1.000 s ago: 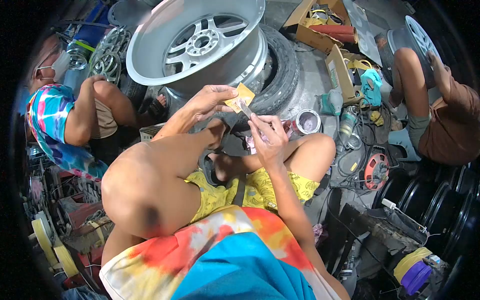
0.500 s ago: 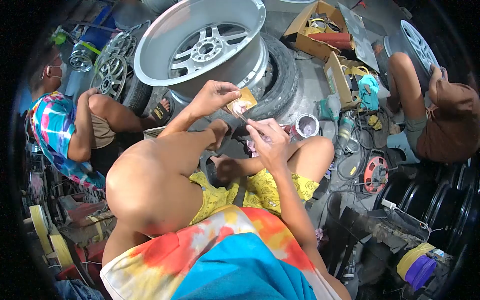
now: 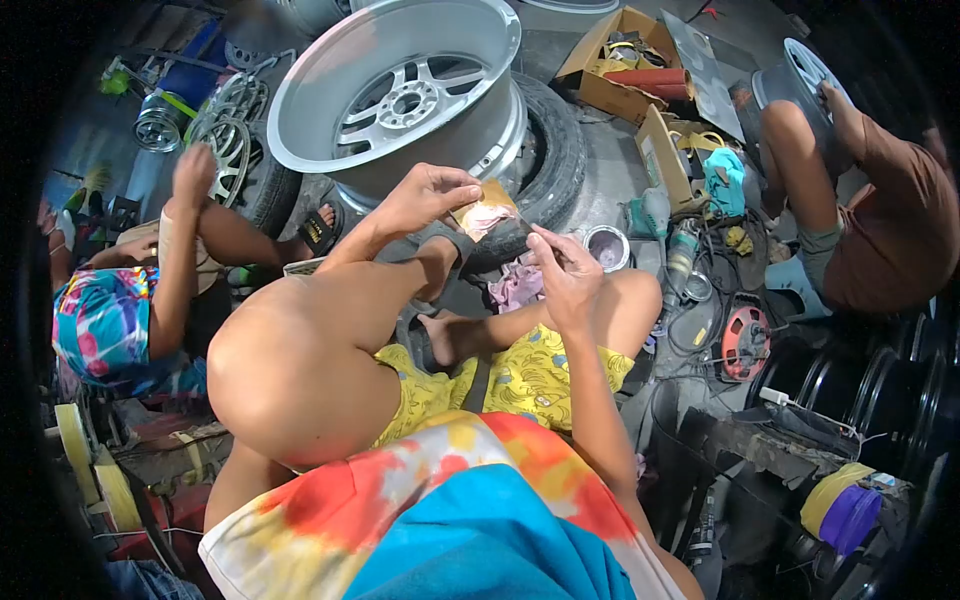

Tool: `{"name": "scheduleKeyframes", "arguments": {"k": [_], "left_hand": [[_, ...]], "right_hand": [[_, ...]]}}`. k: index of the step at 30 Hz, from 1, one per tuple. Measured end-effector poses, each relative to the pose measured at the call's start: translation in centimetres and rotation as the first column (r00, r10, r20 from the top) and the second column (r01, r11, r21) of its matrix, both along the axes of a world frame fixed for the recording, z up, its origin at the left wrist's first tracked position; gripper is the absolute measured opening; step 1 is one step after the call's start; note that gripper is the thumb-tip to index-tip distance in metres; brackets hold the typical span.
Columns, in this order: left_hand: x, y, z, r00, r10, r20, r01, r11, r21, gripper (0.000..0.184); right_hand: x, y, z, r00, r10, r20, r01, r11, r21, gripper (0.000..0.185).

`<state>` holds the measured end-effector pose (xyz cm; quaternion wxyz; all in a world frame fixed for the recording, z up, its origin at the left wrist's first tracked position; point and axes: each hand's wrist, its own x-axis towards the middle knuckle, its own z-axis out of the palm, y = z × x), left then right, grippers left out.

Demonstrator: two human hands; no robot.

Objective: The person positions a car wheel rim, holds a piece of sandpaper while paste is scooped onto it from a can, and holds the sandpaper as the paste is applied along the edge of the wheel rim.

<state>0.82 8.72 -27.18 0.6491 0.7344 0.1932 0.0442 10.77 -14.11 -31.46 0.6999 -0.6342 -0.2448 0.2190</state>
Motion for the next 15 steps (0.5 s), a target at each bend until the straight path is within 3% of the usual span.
{"name": "scheduleKeyframes", "arguments": {"k": [7, 15], "left_hand": [[0.1, -0.5, 0.4, 0.999, -0.052, 0.015, 0.053, 0.997, -0.061, 0.031], [0.0, -1.1, 1.2, 0.989, -0.145, -0.033, 0.144, 0.989, -0.041, 0.029]], "right_hand": [[-1.6, 1.4, -1.8, 0.978, 0.084, -0.190, -0.068, 0.994, 0.089, 0.022], [-2.0, 0.2, -1.6, 0.962, 0.196, -0.190, -0.197, 0.980, 0.014, 0.024]]}}
